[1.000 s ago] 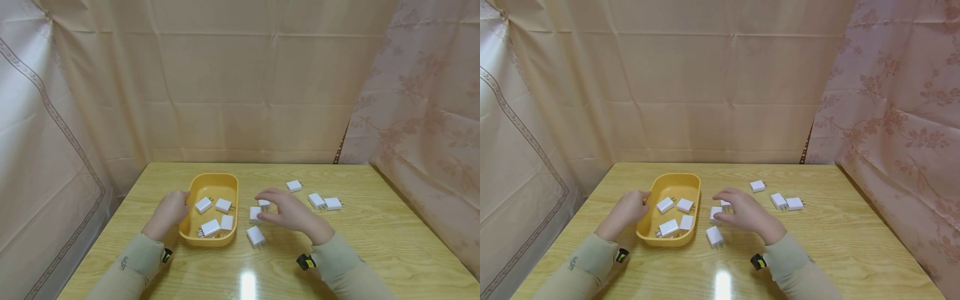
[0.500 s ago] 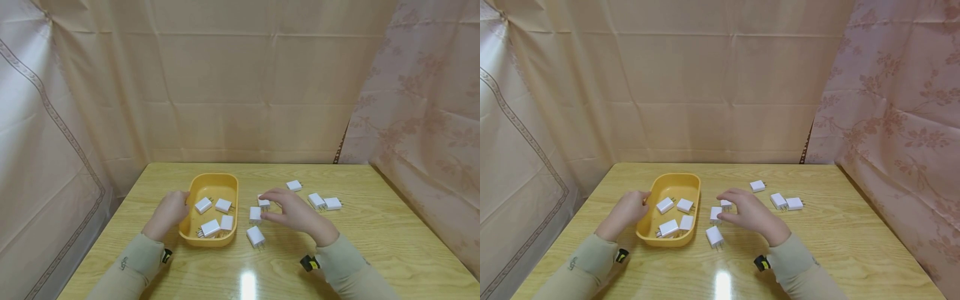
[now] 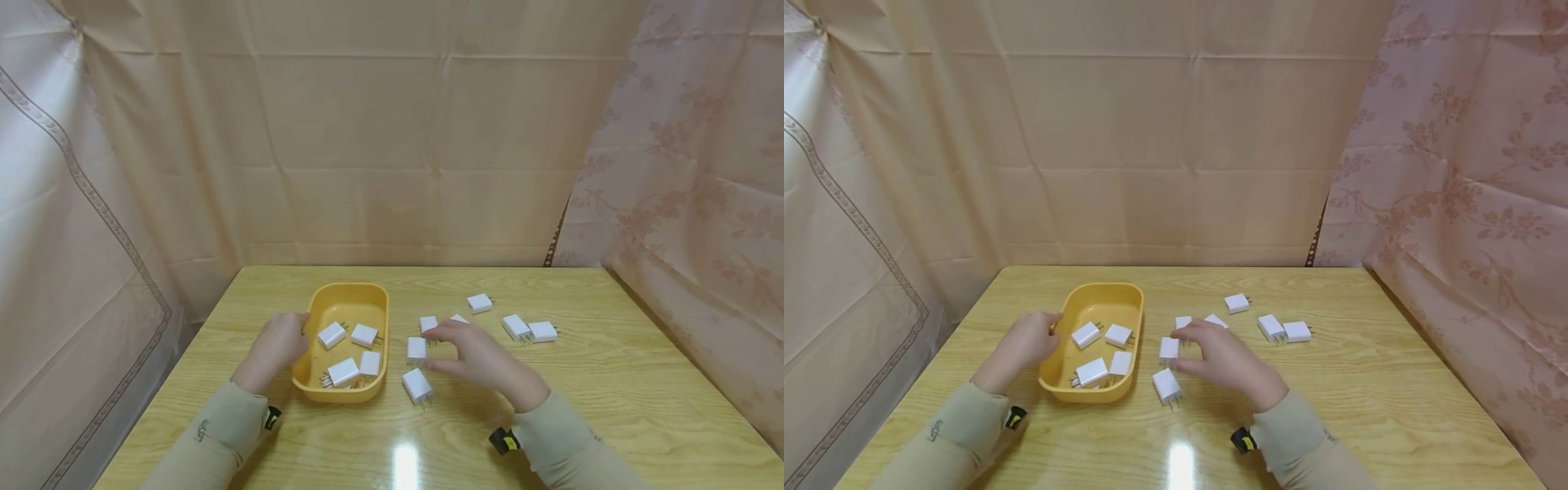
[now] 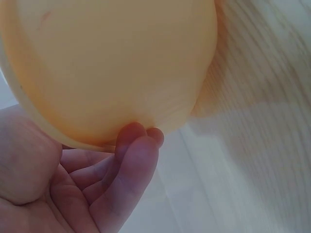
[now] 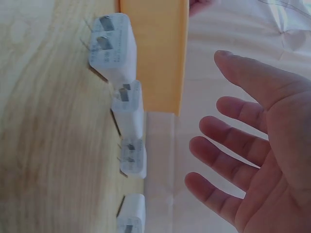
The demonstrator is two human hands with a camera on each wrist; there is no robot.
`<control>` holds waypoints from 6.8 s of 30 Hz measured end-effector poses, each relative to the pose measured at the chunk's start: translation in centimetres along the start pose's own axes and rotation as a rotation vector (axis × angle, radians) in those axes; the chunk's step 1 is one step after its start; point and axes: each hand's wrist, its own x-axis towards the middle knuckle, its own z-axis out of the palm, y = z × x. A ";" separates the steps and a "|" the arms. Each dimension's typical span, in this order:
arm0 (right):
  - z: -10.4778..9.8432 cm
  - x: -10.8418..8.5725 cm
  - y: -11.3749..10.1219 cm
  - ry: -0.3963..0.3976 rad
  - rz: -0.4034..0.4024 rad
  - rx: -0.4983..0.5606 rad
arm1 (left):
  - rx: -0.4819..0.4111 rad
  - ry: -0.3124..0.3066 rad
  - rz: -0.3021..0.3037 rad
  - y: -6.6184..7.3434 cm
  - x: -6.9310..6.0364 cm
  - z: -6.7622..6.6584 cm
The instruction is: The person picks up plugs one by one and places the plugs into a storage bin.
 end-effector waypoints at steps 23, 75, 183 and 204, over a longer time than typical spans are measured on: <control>2.6 -0.2 -0.1 -0.104 -0.043 -0.031 | -0.005 -0.005 -0.003 0.1 0.0 0.0; 4.5 0.4 -0.1 -0.219 -0.061 -0.036 | -0.058 -0.029 -0.038 0.1 -0.2 -0.1; -1.0 5.9 -3.2 -0.044 -0.032 -0.045 | -0.016 -0.014 -0.012 -0.1 0.1 0.2; 1.0 9.6 -5.4 -0.118 -0.003 -0.035 | -0.003 -0.003 -0.001 -0.1 0.2 0.3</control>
